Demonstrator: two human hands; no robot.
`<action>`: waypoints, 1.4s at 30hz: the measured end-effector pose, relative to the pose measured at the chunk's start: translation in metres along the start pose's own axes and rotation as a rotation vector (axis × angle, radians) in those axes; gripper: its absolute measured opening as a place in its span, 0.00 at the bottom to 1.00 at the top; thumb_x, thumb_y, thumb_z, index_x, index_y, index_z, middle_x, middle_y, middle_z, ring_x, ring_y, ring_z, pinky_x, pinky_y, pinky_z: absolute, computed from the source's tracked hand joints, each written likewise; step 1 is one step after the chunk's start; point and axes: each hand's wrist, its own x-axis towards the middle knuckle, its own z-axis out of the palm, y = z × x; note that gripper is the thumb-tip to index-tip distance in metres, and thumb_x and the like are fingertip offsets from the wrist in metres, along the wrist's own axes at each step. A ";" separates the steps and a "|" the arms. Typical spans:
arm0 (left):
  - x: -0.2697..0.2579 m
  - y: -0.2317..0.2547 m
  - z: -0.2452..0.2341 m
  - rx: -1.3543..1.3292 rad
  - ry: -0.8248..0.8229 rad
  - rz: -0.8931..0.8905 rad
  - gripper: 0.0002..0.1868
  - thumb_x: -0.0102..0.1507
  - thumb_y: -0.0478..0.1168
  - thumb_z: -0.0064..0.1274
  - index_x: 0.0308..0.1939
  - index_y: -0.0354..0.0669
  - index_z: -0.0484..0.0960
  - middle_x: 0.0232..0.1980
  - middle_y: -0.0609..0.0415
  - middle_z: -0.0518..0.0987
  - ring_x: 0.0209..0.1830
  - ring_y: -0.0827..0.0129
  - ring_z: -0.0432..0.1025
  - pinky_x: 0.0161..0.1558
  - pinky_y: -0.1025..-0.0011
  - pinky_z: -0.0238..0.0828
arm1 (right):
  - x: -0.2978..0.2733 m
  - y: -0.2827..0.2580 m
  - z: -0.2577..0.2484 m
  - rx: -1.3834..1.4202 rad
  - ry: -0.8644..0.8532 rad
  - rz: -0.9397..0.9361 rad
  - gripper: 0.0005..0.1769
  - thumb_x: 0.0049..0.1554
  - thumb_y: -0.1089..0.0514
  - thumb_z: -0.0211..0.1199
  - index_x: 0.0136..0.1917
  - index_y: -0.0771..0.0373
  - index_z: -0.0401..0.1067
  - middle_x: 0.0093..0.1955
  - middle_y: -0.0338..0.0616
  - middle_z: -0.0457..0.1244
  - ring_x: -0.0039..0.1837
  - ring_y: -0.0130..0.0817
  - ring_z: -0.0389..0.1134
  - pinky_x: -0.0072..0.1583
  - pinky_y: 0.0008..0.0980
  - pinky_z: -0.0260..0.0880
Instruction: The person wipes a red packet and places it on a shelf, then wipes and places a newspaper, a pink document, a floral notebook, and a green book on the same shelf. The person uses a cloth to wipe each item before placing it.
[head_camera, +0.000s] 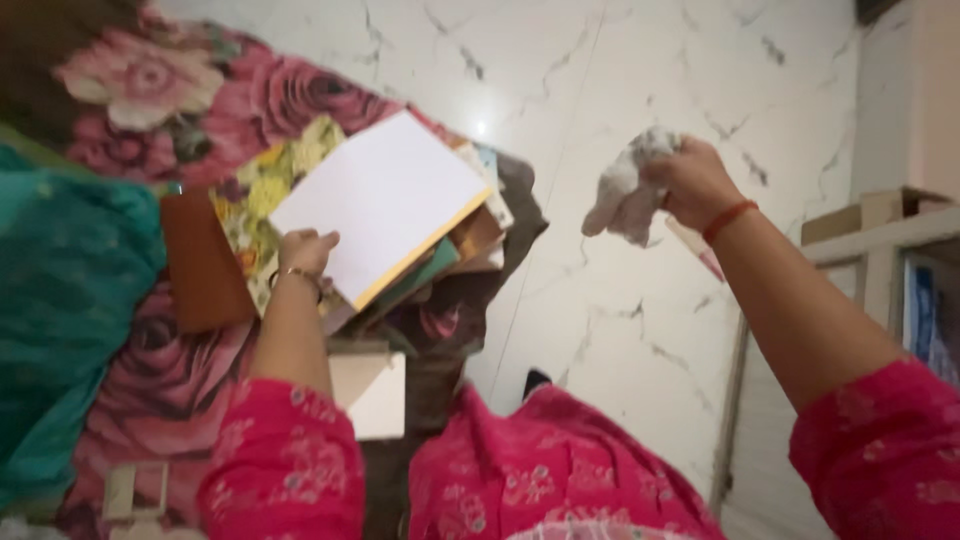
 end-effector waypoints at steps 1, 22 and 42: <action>0.001 -0.008 0.007 -0.032 0.046 0.017 0.39 0.56 0.42 0.69 0.66 0.36 0.68 0.64 0.40 0.75 0.57 0.54 0.73 0.48 0.59 0.74 | 0.002 0.007 0.007 -0.012 0.042 0.015 0.18 0.53 0.71 0.57 0.58 0.69 0.66 0.54 0.49 0.65 0.53 0.41 0.72 0.49 0.42 0.80; -0.098 0.135 0.006 -0.403 -0.453 0.323 0.28 0.53 0.20 0.38 0.58 0.38 0.71 0.47 0.48 0.79 0.44 0.55 0.79 0.40 0.54 0.82 | -0.020 0.035 0.070 -0.625 0.033 -0.269 0.40 0.46 0.39 0.72 0.61 0.67 0.65 0.52 0.53 0.66 0.53 0.43 0.71 0.53 0.39 0.73; -0.273 0.183 0.197 -0.005 -0.734 0.403 0.55 0.58 0.64 0.58 0.80 0.48 0.47 0.72 0.45 0.68 0.72 0.49 0.62 0.61 0.47 0.66 | -0.122 0.038 -0.152 -0.082 -0.083 -0.345 0.15 0.63 0.59 0.63 0.60 0.69 0.76 0.55 0.44 0.69 0.54 0.32 0.69 0.55 0.32 0.72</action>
